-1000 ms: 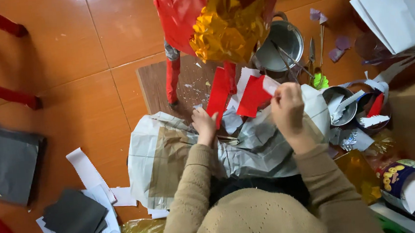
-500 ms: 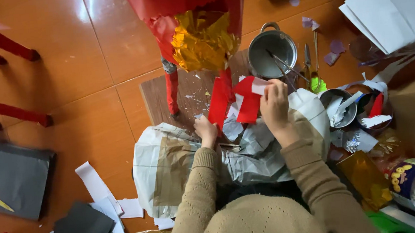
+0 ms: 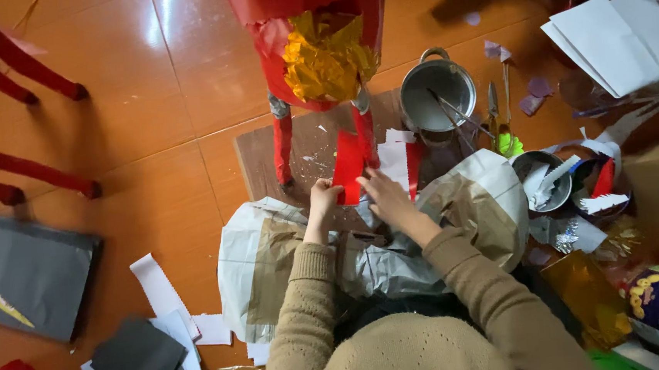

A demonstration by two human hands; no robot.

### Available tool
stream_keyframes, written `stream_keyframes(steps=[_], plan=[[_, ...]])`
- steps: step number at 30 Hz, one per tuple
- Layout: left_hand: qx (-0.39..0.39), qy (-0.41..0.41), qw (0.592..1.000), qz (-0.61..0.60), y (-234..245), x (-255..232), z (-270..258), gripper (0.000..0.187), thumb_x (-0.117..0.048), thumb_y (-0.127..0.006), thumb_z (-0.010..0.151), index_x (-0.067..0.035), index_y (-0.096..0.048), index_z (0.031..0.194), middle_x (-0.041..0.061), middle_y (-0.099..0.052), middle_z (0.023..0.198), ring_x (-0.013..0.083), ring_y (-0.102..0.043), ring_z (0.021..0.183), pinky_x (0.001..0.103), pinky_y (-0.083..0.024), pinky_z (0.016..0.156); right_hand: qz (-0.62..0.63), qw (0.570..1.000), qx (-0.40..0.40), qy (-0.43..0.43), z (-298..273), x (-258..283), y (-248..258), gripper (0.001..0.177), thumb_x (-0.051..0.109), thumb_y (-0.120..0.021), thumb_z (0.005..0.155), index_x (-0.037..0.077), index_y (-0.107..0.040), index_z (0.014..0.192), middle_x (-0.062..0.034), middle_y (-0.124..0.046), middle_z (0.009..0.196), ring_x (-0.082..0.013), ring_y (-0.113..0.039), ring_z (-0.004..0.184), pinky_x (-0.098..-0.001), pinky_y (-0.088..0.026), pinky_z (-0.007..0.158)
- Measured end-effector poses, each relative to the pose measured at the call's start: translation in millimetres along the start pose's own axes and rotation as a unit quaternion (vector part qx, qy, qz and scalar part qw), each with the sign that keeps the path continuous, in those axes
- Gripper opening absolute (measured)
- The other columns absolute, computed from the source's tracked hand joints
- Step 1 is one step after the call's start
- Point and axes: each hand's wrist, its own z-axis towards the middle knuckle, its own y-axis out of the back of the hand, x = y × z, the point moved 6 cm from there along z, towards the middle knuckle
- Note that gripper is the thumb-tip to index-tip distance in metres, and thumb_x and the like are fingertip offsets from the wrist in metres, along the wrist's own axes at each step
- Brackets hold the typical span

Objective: Applying colored paper strips and adhesive to a large paper animal frame to create a craft figure.

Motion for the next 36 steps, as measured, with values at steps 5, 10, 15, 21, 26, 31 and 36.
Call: stream_keyframes(steps=[5,10,15,21,26,31,36], plan=[[0.121,0.03,0.976,-0.179,39.2,-94.5,-84.1,0.037,-0.028,-0.075,0.084,-0.003,-0.061,0.107,0.012,-0.067,0.09,0.0208,-0.063,0.082,0.034,-0.056,0.07,0.202,0.934,-0.268,0.122,8.7,56.8,78.4,0.021,0.01,-0.067,0.082,0.003,-0.059,0.1,-0.0145,-0.062,0.119,-0.0352,-0.057,0.117,-0.0458,-0.038,0.104],[0.139,-0.125,0.965,-0.183,69.2,-131.1,-119.1,0.037,-0.017,-0.066,0.09,-0.004,-0.056,0.124,0.017,-0.055,0.117,0.0245,-0.043,0.118,0.045,-0.036,0.105,0.387,0.893,-0.223,-0.059,23.7,34.3,72.6,0.019,0.021,-0.065,0.087,0.012,-0.061,0.103,-0.0142,-0.07,0.091,-0.0394,-0.068,0.087,-0.0464,-0.054,0.076],[0.101,-0.057,0.992,-0.042,19.1,-16.1,-24.8,0.038,-0.017,-0.075,0.077,-0.003,-0.064,0.11,0.02,-0.069,0.088,0.0274,-0.067,0.082,0.042,-0.056,0.068,0.229,0.948,-0.162,-0.15,36.5,-21.9,79.0,0.033,0.036,-0.063,0.088,0.007,-0.054,0.1,-0.0219,-0.068,0.08,-0.0471,-0.067,0.079,-0.0582,-0.052,0.07],[-0.004,-0.013,0.998,0.064,2.5,52.5,13.0,0.031,-0.023,-0.073,0.074,-0.011,-0.076,0.102,0.016,-0.073,0.081,0.032,-0.072,0.086,0.044,-0.056,0.073,-0.191,0.933,-0.127,-0.275,14.6,-161.0,85.4,0.015,0.024,-0.058,0.082,0.018,-0.073,0.081,-0.0071,-0.064,0.092,-0.0315,-0.059,0.097,-0.0466,-0.05,0.071],[-0.125,-0.031,0.971,0.204,14.6,33.6,-12.5,0.021,-0.033,-0.065,0.082,-0.017,-0.077,0.087,0.012,-0.073,0.078,0.0361,-0.071,0.085,0.044,-0.057,0.074,-0.058,0.926,0.007,-0.374,5.1,-228.2,36.1,0.031,0.019,-0.043,0.096,0.012,-0.064,0.117,-0.0216,-0.062,0.105,-0.0419,-0.071,0.08,-0.0594,-0.053,0.067],[-0.172,-0.062,0.957,0.224,32.5,-18.7,-46.1,0.025,-0.029,-0.06,0.09,-0.011,-0.077,0.092,0.021,-0.069,0.085,0.0423,-0.068,0.087,0.049,-0.056,0.076,0.002,0.939,0.006,-0.344,-20.8,-133.9,57.9,0.036,0.032,-0.045,0.094,0.012,-0.061,0.119,-0.0211,-0.064,0.091,-0.0425,-0.071,0.08,-0.0536,-0.055,0.063],[-0.171,-0.035,0.978,0.114,33.8,18.8,-20.0,0.025,-0.029,-0.057,0.092,-0.012,-0.073,0.1,0.018,-0.071,0.093,0.0403,-0.066,0.095,0.051,-0.053,0.078,0.321,0.86,-0.119,-0.379,-24.2,-113.3,21.7,0.045,0.033,-0.054,0.097,0.003,-0.061,0.13,-0.0249,-0.065,0.12,-0.0402,-0.059,0.116,-0.0466,-0.049,0.096]])
